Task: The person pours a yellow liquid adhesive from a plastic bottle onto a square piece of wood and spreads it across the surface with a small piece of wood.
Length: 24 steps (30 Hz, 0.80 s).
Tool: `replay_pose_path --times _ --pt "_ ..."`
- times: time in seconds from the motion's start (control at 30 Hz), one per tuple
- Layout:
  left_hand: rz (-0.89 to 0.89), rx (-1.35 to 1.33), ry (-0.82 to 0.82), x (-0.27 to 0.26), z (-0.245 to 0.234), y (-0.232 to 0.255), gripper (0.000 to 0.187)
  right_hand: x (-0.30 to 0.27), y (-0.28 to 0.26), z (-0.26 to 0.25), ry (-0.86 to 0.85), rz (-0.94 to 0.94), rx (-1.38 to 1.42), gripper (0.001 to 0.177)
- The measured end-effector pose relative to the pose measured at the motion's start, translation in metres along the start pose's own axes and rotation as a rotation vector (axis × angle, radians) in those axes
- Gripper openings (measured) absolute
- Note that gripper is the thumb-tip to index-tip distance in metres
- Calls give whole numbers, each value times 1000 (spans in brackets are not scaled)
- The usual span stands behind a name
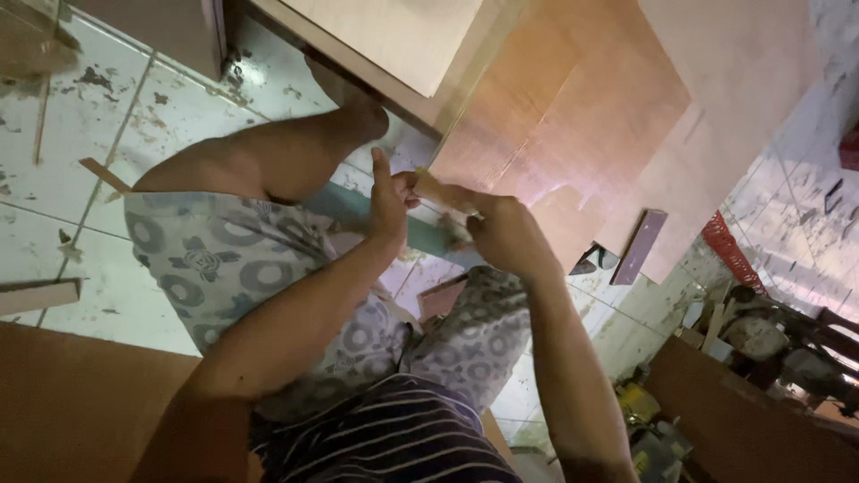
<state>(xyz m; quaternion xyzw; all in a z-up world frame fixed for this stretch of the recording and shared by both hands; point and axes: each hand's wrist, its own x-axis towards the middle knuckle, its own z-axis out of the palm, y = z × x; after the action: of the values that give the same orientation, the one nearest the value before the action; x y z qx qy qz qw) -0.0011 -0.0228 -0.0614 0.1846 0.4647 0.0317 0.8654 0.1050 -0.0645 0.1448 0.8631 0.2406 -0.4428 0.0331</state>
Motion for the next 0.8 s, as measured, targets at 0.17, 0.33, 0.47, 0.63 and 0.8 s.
replay_pose_path --times 0.17,0.33,0.47,0.63,0.8 --pt "-7 53 61 6 5 -2 100 5 35 -37 511 -187 18 47" --pt "-25 46 74 -7 12 10 101 75 94 43 725 -316 -329 58" --pt "-15 79 111 -28 18 38 97 39 60 111 904 -314 -633 42" --pt "5 106 104 8 6 -7 98 25 53 -5 437 -54 -298 41" --pt "1 109 73 -12 15 18 101 85 59 -73 470 -456 -394 54"
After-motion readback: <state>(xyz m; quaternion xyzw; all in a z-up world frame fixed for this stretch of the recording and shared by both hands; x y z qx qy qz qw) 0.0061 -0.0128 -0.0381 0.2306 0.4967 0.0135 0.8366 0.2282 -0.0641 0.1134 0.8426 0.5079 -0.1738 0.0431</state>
